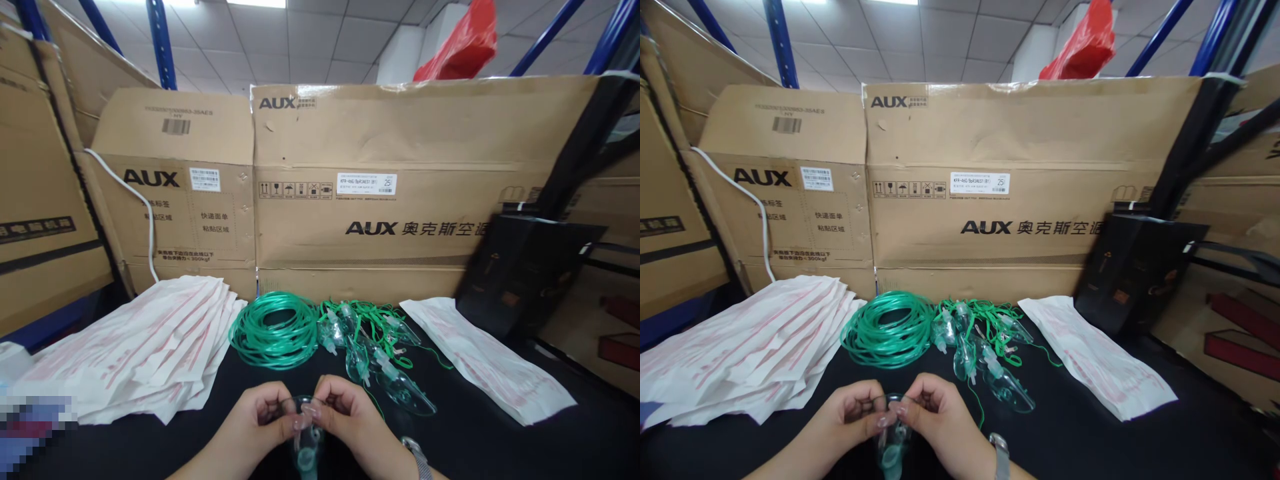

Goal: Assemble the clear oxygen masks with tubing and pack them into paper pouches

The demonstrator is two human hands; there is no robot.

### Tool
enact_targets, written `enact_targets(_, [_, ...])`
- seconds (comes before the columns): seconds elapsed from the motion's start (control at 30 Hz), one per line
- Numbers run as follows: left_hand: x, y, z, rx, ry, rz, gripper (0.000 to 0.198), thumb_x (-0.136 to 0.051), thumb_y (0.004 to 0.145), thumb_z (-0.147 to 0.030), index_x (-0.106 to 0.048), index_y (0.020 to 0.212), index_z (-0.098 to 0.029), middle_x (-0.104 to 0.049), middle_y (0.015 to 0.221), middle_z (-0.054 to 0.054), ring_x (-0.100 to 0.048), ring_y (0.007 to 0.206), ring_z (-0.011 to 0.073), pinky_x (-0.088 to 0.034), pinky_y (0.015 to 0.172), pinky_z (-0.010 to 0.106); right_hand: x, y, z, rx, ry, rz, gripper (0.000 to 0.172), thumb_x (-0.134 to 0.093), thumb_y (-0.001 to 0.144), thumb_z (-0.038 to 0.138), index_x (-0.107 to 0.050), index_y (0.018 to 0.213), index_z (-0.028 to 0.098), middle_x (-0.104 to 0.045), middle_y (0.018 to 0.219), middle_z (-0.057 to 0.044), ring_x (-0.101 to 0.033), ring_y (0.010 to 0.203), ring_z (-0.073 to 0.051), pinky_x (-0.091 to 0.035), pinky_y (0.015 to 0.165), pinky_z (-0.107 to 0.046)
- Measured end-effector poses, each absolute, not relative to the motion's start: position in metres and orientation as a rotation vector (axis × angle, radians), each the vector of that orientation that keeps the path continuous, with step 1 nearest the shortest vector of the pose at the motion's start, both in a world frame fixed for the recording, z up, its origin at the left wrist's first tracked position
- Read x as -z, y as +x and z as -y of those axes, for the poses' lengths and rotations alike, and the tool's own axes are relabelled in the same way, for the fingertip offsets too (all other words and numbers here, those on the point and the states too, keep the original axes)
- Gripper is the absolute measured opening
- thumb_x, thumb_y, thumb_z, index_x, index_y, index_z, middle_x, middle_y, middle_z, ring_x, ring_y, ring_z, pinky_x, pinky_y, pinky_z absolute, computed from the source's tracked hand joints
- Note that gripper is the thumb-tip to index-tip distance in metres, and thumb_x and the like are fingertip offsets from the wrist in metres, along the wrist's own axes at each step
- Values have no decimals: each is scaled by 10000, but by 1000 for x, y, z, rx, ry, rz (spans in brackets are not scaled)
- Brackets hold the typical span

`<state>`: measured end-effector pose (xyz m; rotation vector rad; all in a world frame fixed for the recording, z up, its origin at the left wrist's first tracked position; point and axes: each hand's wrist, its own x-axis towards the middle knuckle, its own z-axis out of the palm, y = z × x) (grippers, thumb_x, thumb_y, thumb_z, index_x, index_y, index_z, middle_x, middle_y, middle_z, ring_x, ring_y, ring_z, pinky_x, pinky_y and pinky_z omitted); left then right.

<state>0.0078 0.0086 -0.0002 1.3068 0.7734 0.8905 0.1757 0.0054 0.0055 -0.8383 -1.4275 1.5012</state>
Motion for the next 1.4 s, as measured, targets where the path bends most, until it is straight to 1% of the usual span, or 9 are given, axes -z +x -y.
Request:
enact_targets(0.27, [3, 6, -10, -892, 1303, -750, 278, -705, 627, -300, -490, 564, -136, -545, 528, -42, -464, 518, 70, -352, 528, 196, -8, 177, -6, -1519, -835, 1516, 271, -673, 668, 358, -535, 642, 126, -503, 616, 27, -441, 585, -84, -341, 586, -229])
enact_targets(0.47, [-3, 5, -8, -881, 1235, -719, 243, -688, 652, -290, -527, 569, -128, -589, 537, -23, -508, 521, 80, -383, 533, 203, -12, 179, -5, -1460, -857, 1573, 303, -656, 678, 382, -490, 615, 137, -456, 598, 41, -396, 571, -78, -312, 555, -216])
enact_targets(0.57, [-5, 6, -8, -887, 1189, -701, 220, -726, 607, -252, -551, 582, -122, -609, 546, -20, -527, 518, 84, -398, 537, 207, -11, 179, -5, -1447, -854, 1542, 322, -633, 698, 402, -468, 602, 143, -430, 588, 46, -369, 561, -76, -294, 543, -215])
enact_targets(0.67, [-5, 6, -7, -891, 1189, -670, 224, -773, 531, -156, -585, 650, -127, -638, 622, -20, -558, 596, 96, -415, 591, 210, -12, 178, -6, -1471, -843, 1469, 335, -631, 695, 418, -453, 605, 150, -427, 577, 48, -359, 553, -76, -284, 536, -213])
enact_targets(0.73, [-5, 6, -6, -902, 1206, -652, 223, -764, 547, -139, -604, 703, -135, -648, 679, -17, -567, 654, 103, -420, 629, 214, -12, 177, -6, -1474, -838, 1444, 339, -632, 692, 424, -452, 607, 150, -429, 576, 48, -356, 553, -76, -282, 538, -213])
enact_targets(0.87, [-6, 6, -4, -927, 1226, -644, 160, -729, 613, -169, -619, 726, -139, -632, 671, -25, -553, 647, 89, -413, 623, 203, -13, 176, -4, -1463, -838, 1449, 329, -623, 707, 410, -448, 603, 152, -412, 577, 53, -349, 559, -75, -284, 543, -208])
enact_targets(1.07, [-4, 7, -4, -936, 1230, -638, 183, -738, 601, -166, -625, 742, -138, -638, 685, -18, -564, 667, 95, -418, 634, 206, -11, 177, -3, -1375, -910, 1481, 306, -608, 724, 397, -447, 608, 164, -392, 566, 63, -336, 548, -75, -289, 529, -198])
enact_targets(1.17, [-2, 7, -6, -958, 1177, -656, 221, -747, 589, -183, -613, 758, -138, -647, 693, -12, -578, 655, 100, -428, 634, 218, -9, 177, -3, -1326, -945, 1467, 308, -598, 726, 412, -445, 612, 169, -400, 579, 59, -351, 563, -83, -305, 545, -201])
enact_targets(1.4, [-4, 9, -8, -896, 1184, -714, 251, -731, 599, -273, -515, 596, -146, -637, 545, -20, -590, 518, 117, -421, 534, 226, -8, 173, 2, -1232, -1004, 1541, 296, -579, 736, 424, -455, 620, 181, -404, 604, 43, -384, 600, -107, -328, 573, -222])
